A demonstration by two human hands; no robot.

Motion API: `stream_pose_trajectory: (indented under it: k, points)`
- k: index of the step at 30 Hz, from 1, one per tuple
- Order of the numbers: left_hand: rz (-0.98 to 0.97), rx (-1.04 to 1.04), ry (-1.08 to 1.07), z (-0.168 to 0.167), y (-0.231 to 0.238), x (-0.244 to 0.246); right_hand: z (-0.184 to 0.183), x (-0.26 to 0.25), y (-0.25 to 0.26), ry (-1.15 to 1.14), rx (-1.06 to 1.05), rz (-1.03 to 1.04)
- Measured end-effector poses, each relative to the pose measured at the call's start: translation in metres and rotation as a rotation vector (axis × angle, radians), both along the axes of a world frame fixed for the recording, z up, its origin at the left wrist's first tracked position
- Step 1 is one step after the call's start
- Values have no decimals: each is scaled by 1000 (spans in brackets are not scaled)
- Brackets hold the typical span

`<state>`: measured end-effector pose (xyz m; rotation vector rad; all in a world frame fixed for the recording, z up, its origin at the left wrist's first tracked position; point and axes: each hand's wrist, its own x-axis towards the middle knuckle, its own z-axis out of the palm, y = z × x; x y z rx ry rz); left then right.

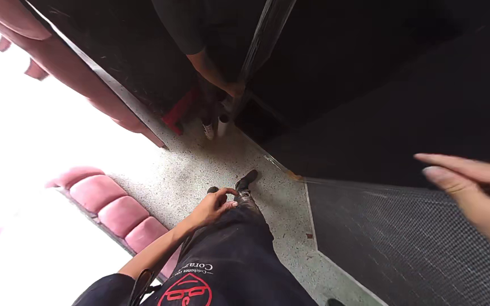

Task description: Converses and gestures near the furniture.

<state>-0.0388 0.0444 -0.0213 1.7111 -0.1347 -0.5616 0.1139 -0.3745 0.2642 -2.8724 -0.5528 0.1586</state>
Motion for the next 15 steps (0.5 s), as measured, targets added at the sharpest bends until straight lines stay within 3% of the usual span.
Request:
stream_pose_trajectory:
  k: [4, 12, 15]
  points:
    - [-113, 38, -80, -2, 17, -9, -56, -44, 23, 131, 33, 70]
    - [-9, -63, -46, 10, 7, -11, -137, -103, 28, 374, 333, -163]
    - [-1, -86, -125, 11, -4, -12, -172, -125, 30, 472, 441, -285]
